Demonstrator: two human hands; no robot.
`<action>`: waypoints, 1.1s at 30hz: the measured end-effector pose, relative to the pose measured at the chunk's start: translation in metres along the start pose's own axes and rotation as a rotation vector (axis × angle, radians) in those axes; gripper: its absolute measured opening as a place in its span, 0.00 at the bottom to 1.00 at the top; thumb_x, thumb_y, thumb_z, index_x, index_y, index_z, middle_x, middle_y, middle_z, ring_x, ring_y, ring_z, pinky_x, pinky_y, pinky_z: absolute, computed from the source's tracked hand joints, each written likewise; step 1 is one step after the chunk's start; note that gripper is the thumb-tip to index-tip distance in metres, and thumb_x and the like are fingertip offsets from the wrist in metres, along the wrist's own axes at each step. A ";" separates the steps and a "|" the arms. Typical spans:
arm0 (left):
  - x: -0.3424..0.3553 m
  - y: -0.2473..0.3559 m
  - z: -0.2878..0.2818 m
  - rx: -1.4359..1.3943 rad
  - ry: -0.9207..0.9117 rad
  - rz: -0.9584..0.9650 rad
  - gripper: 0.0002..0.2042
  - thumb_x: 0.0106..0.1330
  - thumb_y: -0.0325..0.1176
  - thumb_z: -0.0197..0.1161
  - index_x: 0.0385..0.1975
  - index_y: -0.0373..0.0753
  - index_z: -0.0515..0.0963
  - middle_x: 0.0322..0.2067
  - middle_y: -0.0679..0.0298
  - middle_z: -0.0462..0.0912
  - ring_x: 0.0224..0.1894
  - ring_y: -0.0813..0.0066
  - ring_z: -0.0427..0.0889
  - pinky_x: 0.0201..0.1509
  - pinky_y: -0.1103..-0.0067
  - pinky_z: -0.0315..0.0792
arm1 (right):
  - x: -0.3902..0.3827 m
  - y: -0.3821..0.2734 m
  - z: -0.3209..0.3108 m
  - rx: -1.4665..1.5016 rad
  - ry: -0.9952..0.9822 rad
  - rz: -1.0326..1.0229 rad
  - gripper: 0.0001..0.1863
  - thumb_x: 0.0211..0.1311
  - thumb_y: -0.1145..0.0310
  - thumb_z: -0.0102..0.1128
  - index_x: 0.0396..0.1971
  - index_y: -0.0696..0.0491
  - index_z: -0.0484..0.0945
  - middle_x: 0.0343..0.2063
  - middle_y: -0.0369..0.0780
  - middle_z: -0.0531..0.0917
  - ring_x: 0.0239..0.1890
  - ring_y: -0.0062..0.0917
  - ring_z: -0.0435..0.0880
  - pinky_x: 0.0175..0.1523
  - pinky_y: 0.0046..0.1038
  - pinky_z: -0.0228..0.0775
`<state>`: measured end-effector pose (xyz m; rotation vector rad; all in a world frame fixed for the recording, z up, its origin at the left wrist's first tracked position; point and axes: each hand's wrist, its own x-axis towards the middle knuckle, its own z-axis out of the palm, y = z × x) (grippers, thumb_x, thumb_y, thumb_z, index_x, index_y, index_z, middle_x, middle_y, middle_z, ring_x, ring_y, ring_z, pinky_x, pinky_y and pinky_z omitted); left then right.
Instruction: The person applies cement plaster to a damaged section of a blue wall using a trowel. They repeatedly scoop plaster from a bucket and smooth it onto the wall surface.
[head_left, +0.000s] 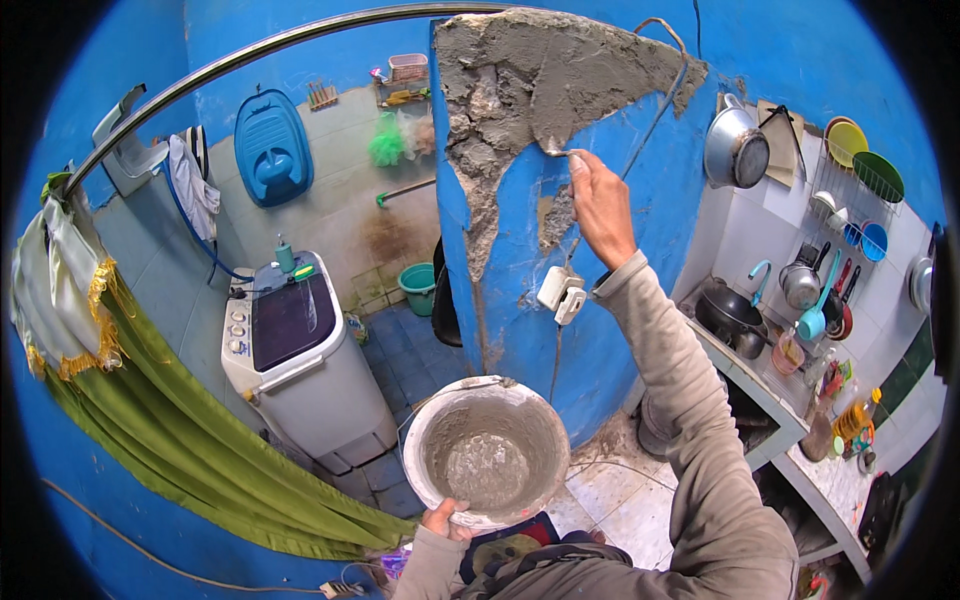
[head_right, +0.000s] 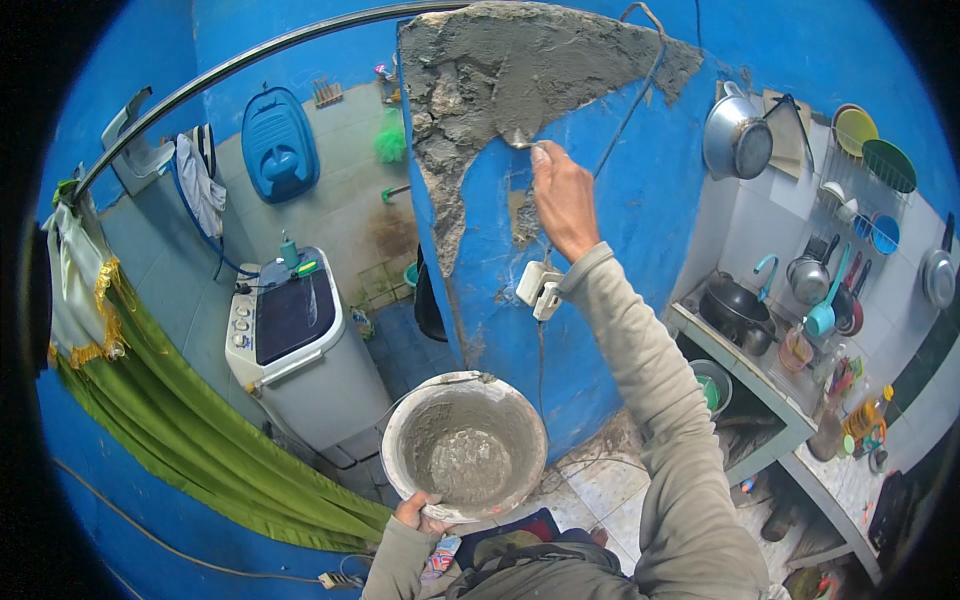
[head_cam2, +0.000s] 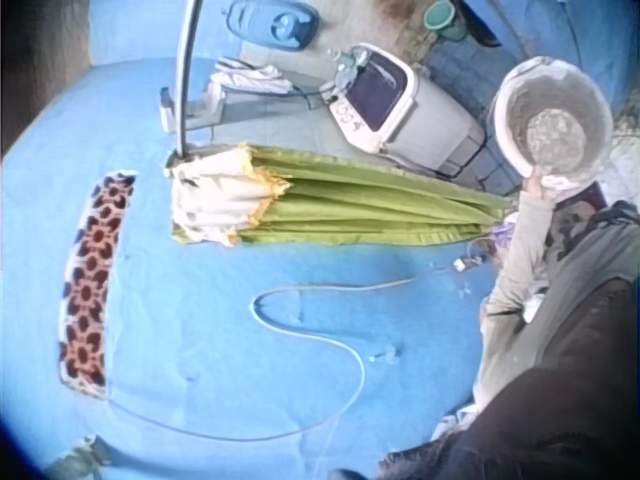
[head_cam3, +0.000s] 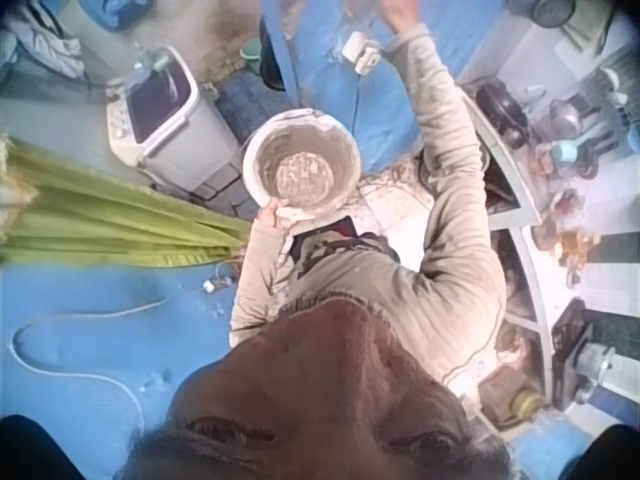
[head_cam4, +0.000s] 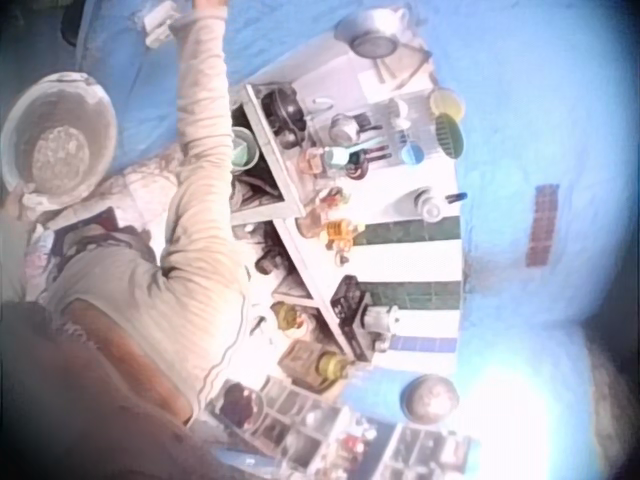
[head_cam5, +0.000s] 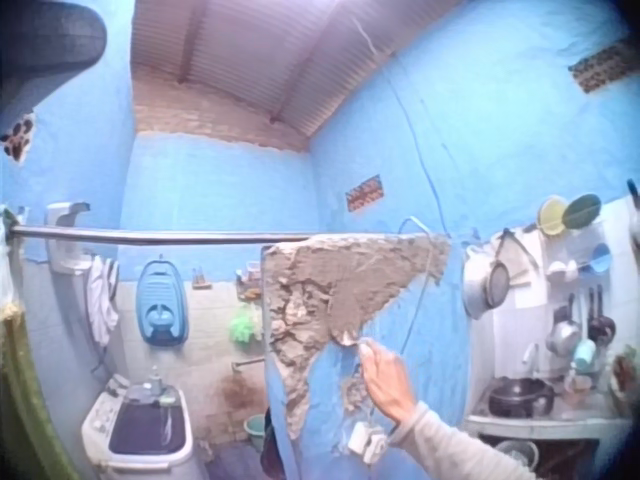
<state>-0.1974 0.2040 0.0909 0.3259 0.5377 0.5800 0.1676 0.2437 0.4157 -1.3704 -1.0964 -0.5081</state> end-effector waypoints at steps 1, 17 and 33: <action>0.001 0.000 -0.003 -0.012 0.009 0.003 0.33 0.53 0.19 0.50 0.62 0.31 0.51 0.58 0.42 0.63 0.59 0.40 0.65 0.63 0.44 0.59 | -0.004 -0.012 -0.002 -0.004 -0.059 0.054 0.19 0.69 0.61 0.44 0.44 0.62 0.75 0.32 0.54 0.81 0.36 0.48 0.81 0.41 0.40 0.71; 0.012 -0.002 -0.003 0.005 0.068 -0.047 0.32 0.53 0.19 0.50 0.62 0.30 0.51 0.58 0.42 0.63 0.60 0.40 0.65 0.62 0.45 0.61 | -0.063 0.015 -0.006 -0.114 -0.162 -0.284 0.15 0.66 0.68 0.50 0.48 0.60 0.71 0.34 0.50 0.79 0.31 0.44 0.80 0.35 0.38 0.72; 0.009 -0.021 0.008 0.005 0.102 0.024 0.29 0.55 0.20 0.52 0.60 0.32 0.56 0.54 0.45 0.68 0.53 0.43 0.73 0.54 0.46 0.71 | -0.163 -0.005 -0.095 -0.077 -0.500 -0.138 0.11 0.56 0.73 0.59 0.39 0.59 0.73 0.28 0.45 0.76 0.24 0.35 0.76 0.30 0.30 0.68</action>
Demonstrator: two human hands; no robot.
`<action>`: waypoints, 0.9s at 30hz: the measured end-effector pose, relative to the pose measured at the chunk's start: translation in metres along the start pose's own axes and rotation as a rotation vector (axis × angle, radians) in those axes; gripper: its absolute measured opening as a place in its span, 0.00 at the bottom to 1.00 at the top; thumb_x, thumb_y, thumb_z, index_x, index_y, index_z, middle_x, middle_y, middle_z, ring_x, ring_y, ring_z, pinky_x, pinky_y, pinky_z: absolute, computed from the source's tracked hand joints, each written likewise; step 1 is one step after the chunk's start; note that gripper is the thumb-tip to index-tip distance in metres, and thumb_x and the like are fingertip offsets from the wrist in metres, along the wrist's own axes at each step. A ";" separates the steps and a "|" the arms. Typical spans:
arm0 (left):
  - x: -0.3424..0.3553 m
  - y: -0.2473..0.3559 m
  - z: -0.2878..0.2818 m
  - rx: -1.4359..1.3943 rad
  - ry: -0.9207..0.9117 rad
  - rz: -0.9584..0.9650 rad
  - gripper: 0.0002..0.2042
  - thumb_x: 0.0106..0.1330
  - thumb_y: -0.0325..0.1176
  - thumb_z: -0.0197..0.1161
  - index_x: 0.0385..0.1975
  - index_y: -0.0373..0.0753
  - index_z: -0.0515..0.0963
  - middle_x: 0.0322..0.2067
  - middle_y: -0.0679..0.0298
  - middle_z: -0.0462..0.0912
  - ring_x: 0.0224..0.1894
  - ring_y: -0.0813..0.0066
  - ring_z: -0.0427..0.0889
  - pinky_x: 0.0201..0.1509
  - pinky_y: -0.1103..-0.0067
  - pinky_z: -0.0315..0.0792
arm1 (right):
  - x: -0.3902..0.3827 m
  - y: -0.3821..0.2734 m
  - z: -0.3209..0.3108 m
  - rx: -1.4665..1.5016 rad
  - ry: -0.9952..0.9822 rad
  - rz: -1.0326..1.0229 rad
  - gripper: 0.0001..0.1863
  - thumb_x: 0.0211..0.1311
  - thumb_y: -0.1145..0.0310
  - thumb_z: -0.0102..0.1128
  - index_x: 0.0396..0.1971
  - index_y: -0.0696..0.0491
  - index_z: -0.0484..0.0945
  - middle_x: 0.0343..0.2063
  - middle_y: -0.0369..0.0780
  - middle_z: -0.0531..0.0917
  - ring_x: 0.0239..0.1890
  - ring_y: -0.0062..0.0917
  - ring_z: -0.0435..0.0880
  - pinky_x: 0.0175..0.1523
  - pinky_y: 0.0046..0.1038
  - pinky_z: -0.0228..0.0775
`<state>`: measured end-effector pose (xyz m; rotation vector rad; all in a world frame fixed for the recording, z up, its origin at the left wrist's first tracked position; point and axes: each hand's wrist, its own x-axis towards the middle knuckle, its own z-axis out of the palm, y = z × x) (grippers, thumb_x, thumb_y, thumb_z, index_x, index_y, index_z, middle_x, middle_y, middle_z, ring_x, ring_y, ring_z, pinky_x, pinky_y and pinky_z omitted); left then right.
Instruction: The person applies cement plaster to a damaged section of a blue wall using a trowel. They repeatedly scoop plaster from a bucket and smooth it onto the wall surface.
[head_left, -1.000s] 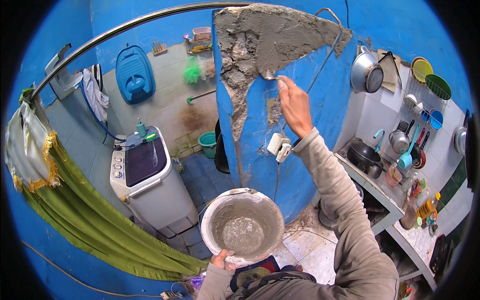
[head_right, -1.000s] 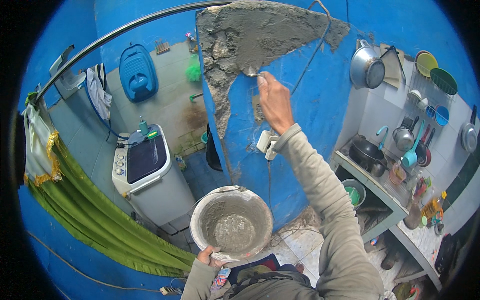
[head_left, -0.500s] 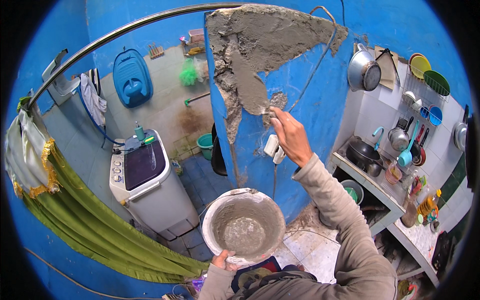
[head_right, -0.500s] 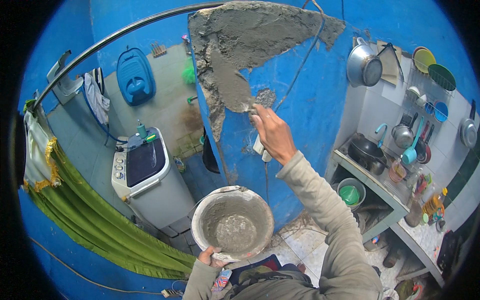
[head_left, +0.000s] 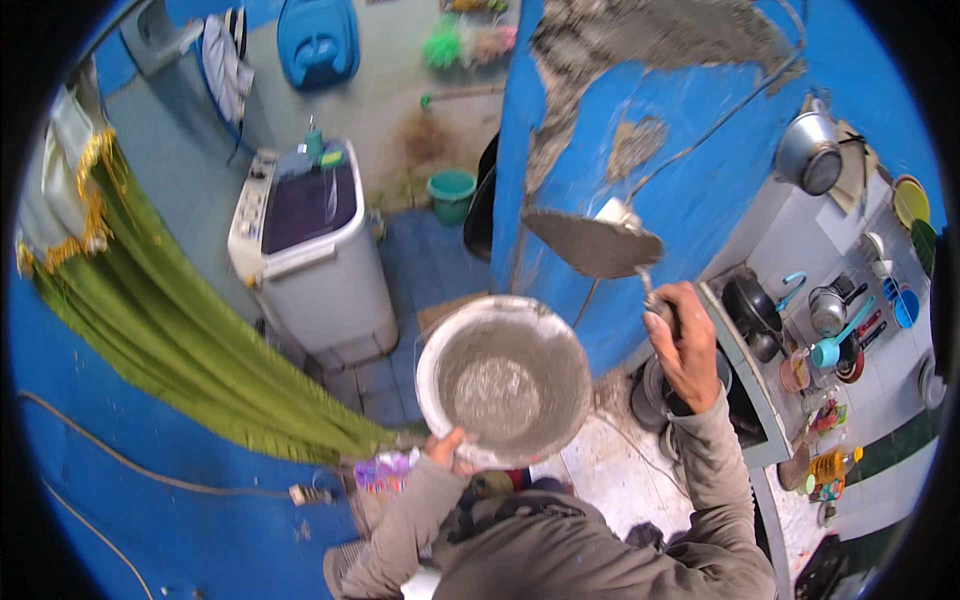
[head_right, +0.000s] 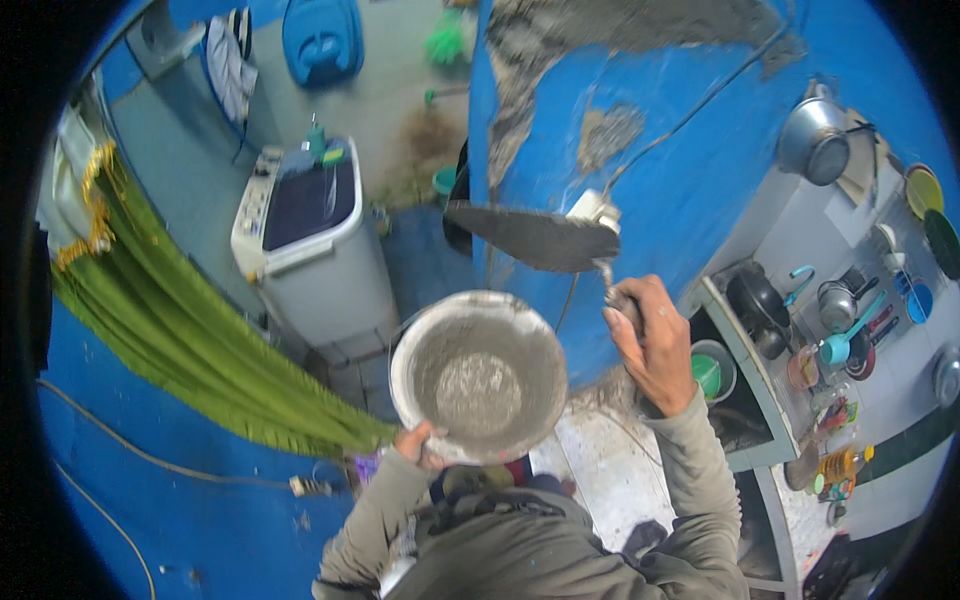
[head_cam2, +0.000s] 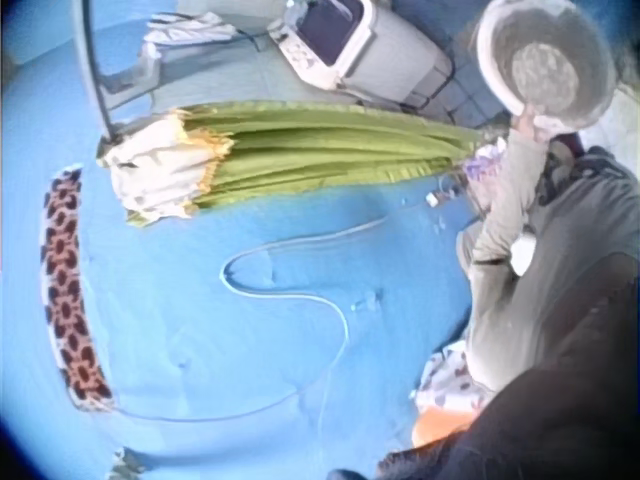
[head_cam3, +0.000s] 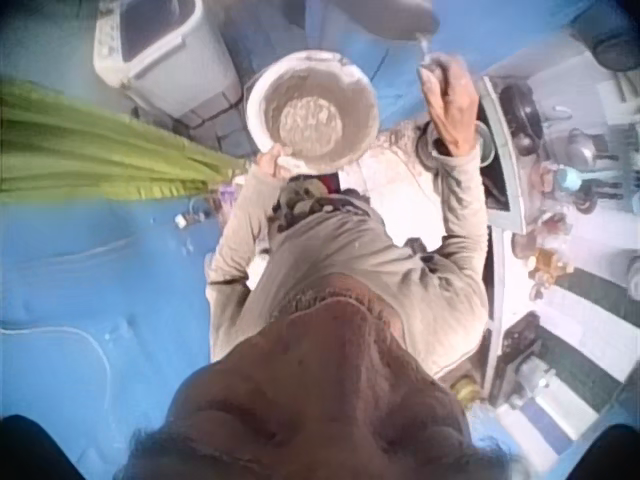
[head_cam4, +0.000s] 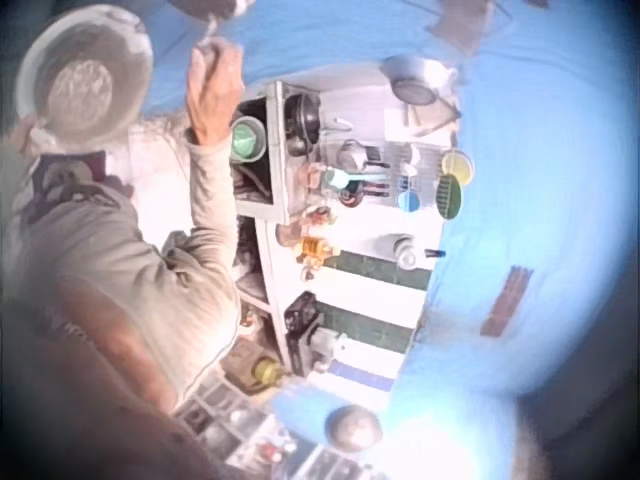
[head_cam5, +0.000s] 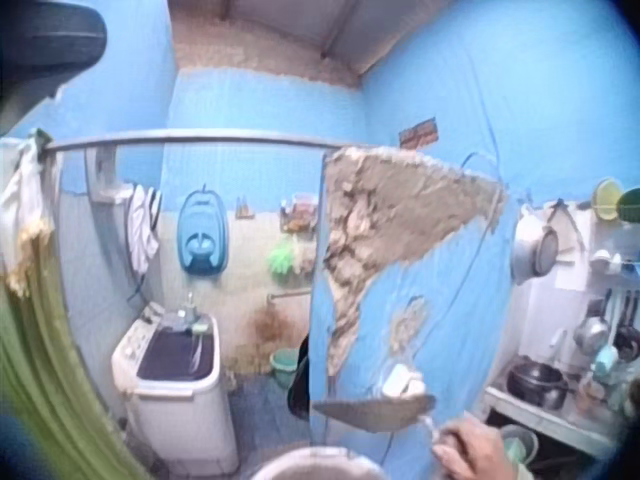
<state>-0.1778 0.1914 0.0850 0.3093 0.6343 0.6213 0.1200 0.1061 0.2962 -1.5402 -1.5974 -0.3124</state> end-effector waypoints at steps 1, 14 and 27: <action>-0.001 0.002 0.009 0.034 0.002 -0.011 0.29 0.54 0.19 0.52 0.60 0.31 0.55 0.54 0.44 0.68 0.52 0.43 0.74 0.52 0.47 0.73 | -0.017 -0.007 -0.003 -0.013 0.005 -0.018 0.13 0.55 0.74 0.60 0.40 0.60 0.72 0.28 0.46 0.75 0.24 0.36 0.76 0.30 0.30 0.67; -0.002 -0.020 0.004 0.215 0.112 0.175 0.26 0.52 0.20 0.53 0.55 0.29 0.60 0.48 0.47 0.73 0.45 0.51 0.80 0.42 0.60 0.82 | -0.103 0.014 0.046 -0.566 -0.712 -0.287 0.16 0.55 0.66 0.52 0.45 0.51 0.72 0.25 0.36 0.72 0.28 0.26 0.76 0.27 0.31 0.64; -0.002 -0.039 -0.016 0.224 0.177 0.310 0.24 0.57 0.20 0.50 0.57 0.36 0.62 0.48 0.55 0.75 0.45 0.62 0.79 0.43 0.66 0.81 | -0.083 0.005 0.045 -0.304 -0.618 -0.039 0.13 0.56 0.71 0.57 0.43 0.55 0.71 0.29 0.42 0.72 0.30 0.38 0.77 0.28 0.37 0.69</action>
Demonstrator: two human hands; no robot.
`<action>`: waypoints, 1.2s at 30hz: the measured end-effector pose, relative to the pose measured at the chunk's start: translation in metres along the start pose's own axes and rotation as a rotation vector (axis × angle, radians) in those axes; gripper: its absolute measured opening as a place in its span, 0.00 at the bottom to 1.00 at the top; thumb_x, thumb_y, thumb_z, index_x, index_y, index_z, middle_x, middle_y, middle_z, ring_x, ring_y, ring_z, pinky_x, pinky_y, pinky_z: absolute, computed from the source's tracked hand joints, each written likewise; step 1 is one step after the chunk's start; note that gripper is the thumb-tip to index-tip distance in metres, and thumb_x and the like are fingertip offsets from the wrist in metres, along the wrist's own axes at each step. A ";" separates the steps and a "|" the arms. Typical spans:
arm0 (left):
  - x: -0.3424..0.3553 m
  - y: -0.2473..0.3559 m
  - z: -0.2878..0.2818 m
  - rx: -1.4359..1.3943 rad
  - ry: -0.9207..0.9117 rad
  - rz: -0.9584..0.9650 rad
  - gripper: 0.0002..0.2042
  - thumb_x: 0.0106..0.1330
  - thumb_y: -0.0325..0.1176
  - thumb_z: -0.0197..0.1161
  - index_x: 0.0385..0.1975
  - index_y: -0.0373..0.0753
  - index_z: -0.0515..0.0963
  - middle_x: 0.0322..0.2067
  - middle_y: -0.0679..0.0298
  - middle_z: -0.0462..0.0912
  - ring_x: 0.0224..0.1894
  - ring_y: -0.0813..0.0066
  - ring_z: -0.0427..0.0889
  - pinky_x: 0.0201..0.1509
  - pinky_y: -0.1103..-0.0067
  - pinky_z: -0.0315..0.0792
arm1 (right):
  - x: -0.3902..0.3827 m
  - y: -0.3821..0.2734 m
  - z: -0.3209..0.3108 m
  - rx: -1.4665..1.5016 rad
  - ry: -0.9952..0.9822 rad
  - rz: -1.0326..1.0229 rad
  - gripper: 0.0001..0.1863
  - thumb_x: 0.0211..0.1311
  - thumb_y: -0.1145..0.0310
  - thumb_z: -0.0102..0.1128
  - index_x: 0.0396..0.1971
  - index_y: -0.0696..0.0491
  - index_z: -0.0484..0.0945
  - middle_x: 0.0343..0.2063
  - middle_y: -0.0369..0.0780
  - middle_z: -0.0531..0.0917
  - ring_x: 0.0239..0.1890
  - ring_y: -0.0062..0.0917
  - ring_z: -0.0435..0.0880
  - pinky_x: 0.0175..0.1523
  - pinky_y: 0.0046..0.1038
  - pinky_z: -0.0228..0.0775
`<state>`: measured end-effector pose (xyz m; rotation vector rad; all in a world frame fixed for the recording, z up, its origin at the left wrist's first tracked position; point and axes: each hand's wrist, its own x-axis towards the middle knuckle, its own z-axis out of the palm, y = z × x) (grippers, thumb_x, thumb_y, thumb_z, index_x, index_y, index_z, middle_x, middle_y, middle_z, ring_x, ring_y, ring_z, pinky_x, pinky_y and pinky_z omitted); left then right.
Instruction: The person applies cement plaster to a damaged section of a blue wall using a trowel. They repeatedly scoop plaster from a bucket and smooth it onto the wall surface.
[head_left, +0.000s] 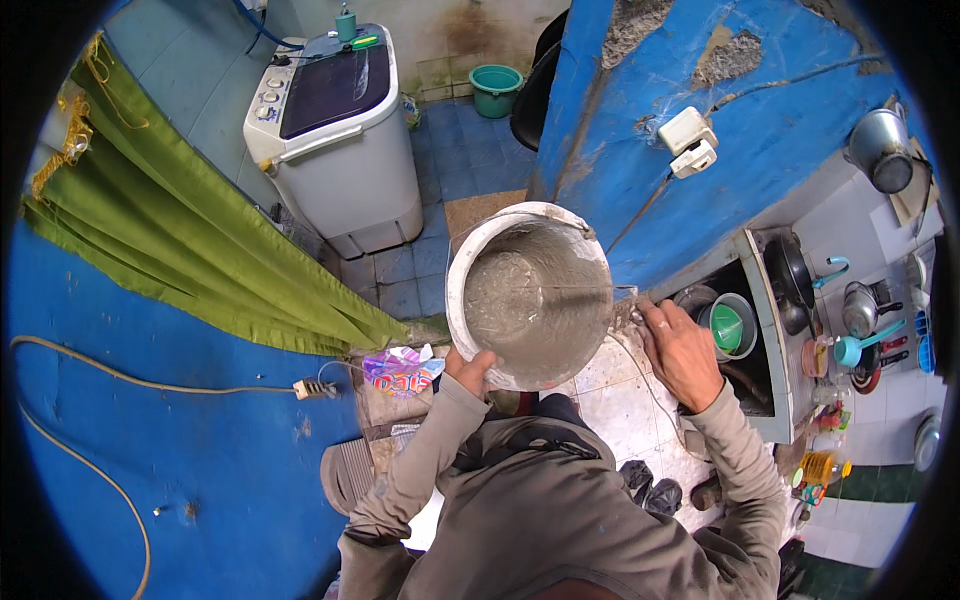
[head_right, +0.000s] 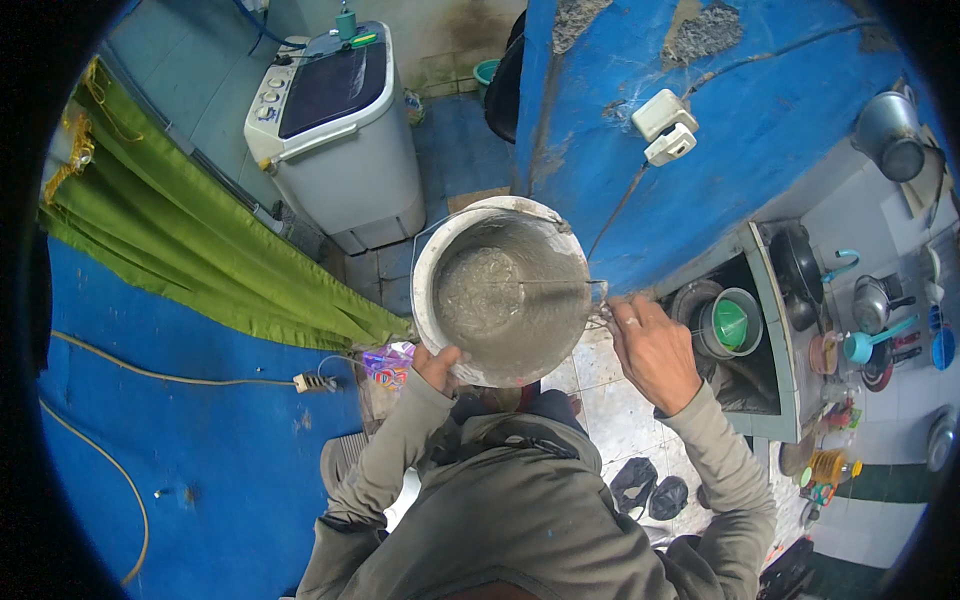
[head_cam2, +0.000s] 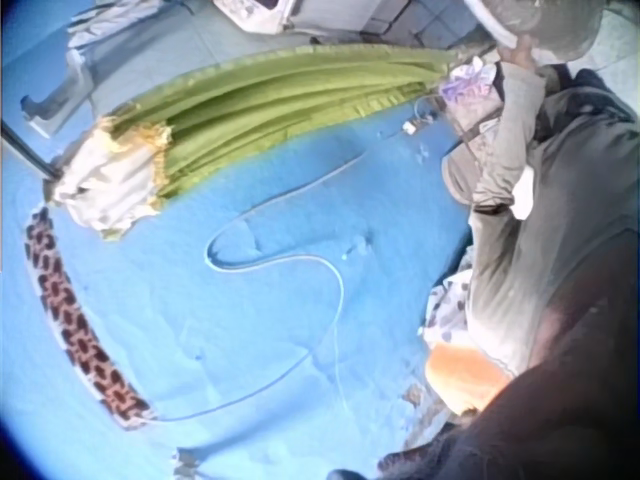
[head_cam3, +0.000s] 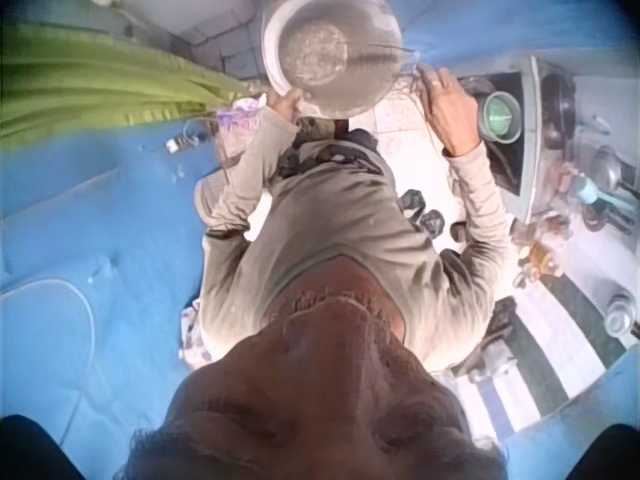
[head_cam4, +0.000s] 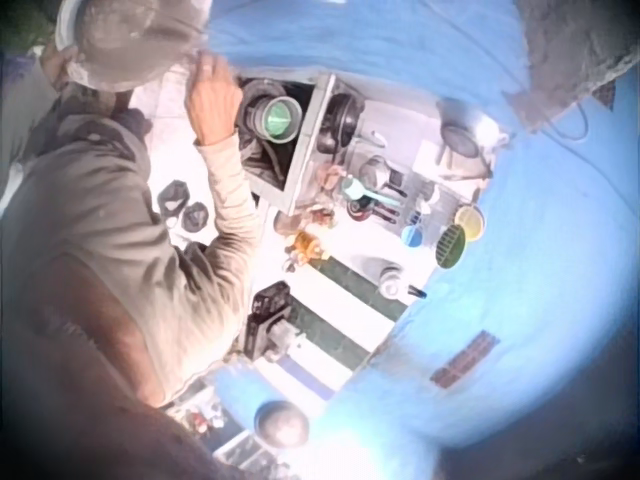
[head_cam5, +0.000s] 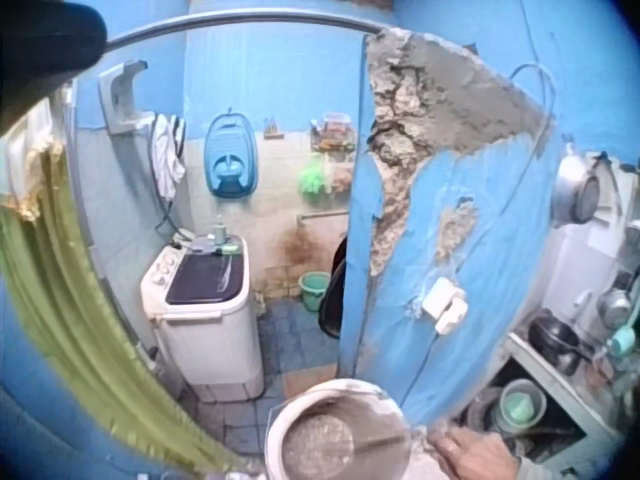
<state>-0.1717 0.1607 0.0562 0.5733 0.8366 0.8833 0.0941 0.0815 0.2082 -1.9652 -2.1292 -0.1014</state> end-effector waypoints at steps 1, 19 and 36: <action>0.000 0.002 -0.001 -0.010 0.006 -0.009 0.24 0.57 0.20 0.50 0.57 0.36 0.62 0.48 0.55 0.75 0.45 0.61 0.79 0.42 0.65 0.81 | -0.003 -0.003 -0.002 0.017 0.015 0.018 0.14 0.56 0.72 0.57 0.43 0.55 0.71 0.29 0.43 0.71 0.30 0.38 0.77 0.28 0.37 0.69; 0.026 0.018 -0.053 -0.180 -0.065 -0.238 0.26 0.52 0.21 0.53 0.54 0.25 0.61 0.43 0.42 0.74 0.37 0.45 0.81 0.37 0.55 0.81 | -0.119 0.031 0.103 0.282 -0.075 0.128 0.09 0.56 0.75 0.57 0.33 0.59 0.66 0.27 0.49 0.69 0.33 0.47 0.72 0.36 0.41 0.64; 0.014 0.030 -0.044 -0.081 0.067 -0.073 0.26 0.52 0.22 0.52 0.54 0.28 0.61 0.44 0.43 0.75 0.39 0.44 0.81 0.39 0.52 0.81 | -0.053 0.024 0.047 1.495 -0.939 0.907 0.23 0.70 0.52 0.45 0.36 0.59 0.75 0.17 0.32 0.70 0.11 0.12 0.64 0.12 0.16 0.54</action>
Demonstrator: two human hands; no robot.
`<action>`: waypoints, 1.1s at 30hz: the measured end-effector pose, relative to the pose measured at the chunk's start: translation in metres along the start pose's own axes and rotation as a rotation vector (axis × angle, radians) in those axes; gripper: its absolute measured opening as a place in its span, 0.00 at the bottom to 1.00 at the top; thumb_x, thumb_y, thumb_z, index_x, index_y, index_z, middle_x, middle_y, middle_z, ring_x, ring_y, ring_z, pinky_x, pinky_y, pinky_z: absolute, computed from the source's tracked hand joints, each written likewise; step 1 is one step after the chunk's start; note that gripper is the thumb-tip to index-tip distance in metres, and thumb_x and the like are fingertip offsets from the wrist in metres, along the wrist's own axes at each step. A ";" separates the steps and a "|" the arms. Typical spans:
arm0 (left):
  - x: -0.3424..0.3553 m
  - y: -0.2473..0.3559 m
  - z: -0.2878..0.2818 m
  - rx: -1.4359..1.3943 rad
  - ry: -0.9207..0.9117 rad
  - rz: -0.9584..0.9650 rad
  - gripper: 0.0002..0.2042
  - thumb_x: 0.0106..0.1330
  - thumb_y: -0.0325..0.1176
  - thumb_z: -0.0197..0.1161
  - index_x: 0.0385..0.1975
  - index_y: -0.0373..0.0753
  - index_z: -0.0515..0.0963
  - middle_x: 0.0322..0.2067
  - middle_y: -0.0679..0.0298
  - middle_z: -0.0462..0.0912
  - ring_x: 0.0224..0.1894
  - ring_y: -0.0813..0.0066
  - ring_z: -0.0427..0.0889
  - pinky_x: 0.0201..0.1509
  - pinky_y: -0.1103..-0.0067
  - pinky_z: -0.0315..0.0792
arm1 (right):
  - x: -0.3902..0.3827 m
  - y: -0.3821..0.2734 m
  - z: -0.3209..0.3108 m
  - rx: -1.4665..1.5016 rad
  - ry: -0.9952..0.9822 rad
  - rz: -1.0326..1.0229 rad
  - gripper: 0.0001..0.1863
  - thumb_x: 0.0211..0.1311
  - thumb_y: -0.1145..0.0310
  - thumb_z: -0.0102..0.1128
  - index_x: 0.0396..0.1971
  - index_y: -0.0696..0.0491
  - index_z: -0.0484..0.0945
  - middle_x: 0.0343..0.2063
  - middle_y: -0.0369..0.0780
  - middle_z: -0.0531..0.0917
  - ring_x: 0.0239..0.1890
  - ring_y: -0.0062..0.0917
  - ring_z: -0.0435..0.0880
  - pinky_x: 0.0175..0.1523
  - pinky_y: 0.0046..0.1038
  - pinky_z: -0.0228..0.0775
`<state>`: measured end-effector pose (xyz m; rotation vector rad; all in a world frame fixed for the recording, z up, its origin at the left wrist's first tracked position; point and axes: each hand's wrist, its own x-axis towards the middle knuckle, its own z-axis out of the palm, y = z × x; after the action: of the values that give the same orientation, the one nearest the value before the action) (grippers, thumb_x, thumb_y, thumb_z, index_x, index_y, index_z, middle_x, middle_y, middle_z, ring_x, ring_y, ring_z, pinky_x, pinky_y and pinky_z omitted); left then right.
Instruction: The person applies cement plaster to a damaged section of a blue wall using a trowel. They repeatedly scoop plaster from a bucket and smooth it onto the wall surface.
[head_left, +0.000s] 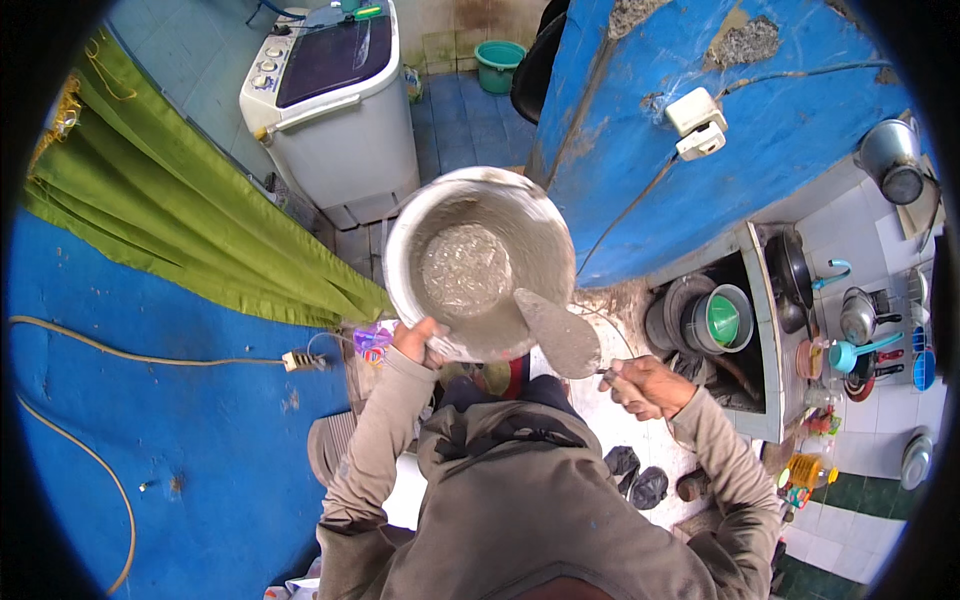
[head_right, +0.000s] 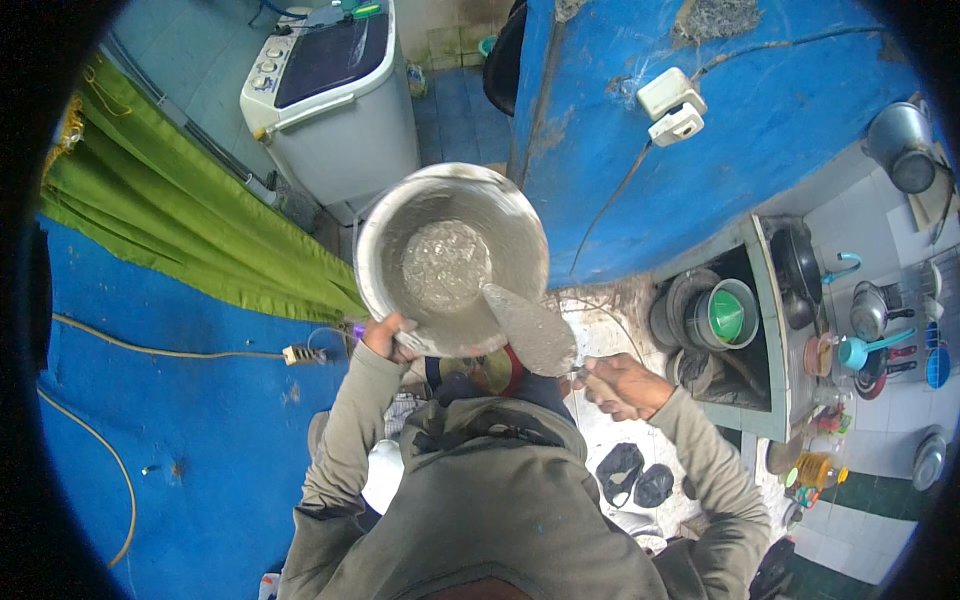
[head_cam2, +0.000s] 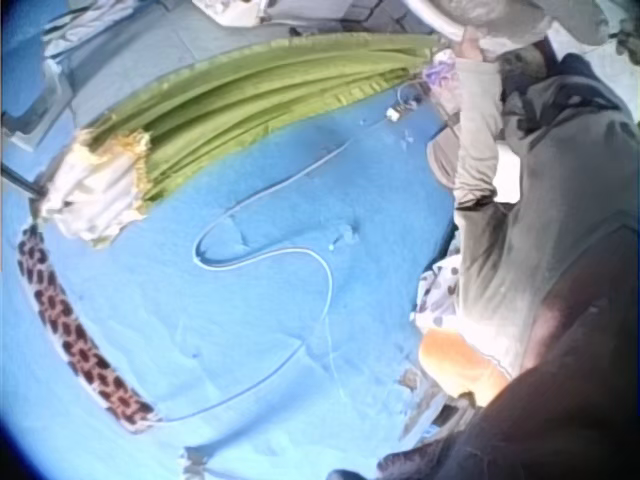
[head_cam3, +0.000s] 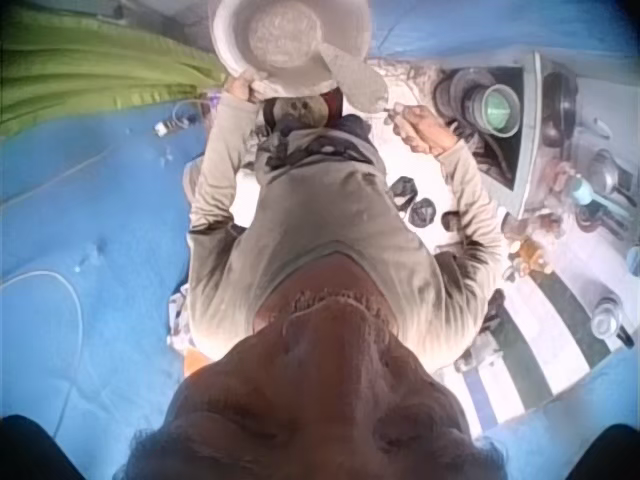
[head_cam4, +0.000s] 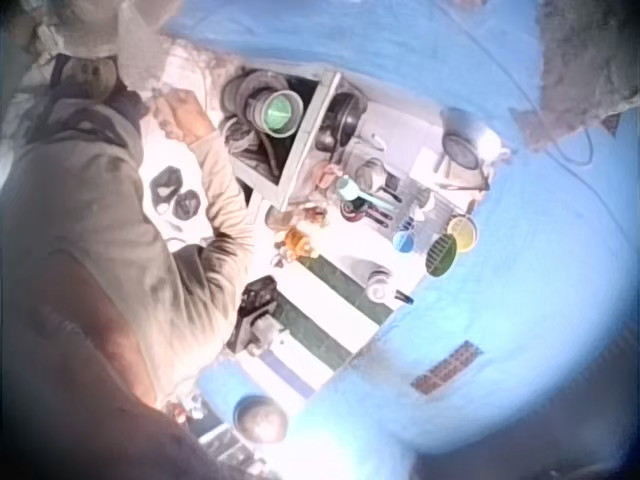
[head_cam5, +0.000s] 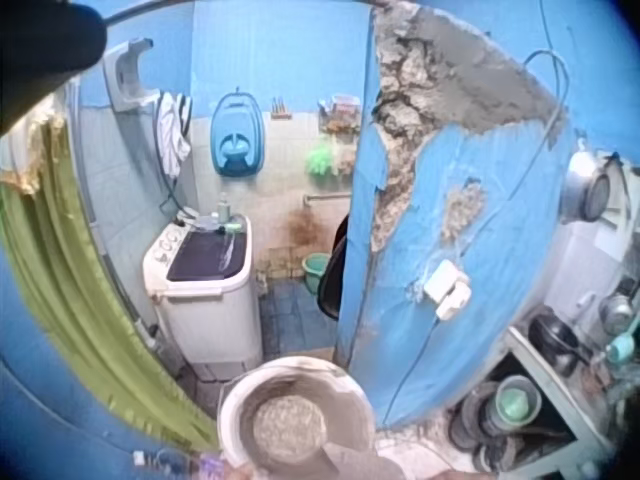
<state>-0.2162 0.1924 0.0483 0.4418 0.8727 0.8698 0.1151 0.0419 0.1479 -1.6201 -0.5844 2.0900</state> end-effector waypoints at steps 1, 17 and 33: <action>0.010 -0.003 -0.021 -0.083 -0.048 -0.023 0.25 0.53 0.21 0.52 0.54 0.26 0.61 0.44 0.43 0.75 0.37 0.44 0.82 0.36 0.53 0.82 | -0.007 0.001 -0.004 -0.018 0.016 0.033 0.22 0.70 0.52 0.45 0.36 0.59 0.75 0.17 0.32 0.70 0.11 0.11 0.64 0.12 0.16 0.54; 0.004 0.014 -0.011 -0.323 -0.230 -0.207 0.28 0.54 0.24 0.53 0.57 0.25 0.57 0.50 0.40 0.70 0.45 0.44 0.78 0.49 0.53 0.77 | 0.086 0.063 0.027 -1.054 0.919 -1.033 0.19 0.53 0.75 0.63 0.42 0.64 0.66 0.34 0.54 0.75 0.30 0.50 0.77 0.30 0.43 0.69; -0.002 0.029 0.009 0.413 0.009 0.196 0.18 0.54 0.26 0.58 0.46 0.29 0.71 0.34 0.57 0.80 0.32 0.65 0.81 0.36 0.68 0.79 | 0.004 -0.043 0.000 -1.898 0.677 -0.871 0.22 0.52 0.72 0.51 0.50 0.56 0.71 0.32 0.40 0.75 0.32 0.33 0.79 0.29 0.32 0.72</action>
<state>-0.2232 0.2082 0.0734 0.8952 1.0323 0.8702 0.1175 0.0796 0.1696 -1.8039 -2.6334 -0.1767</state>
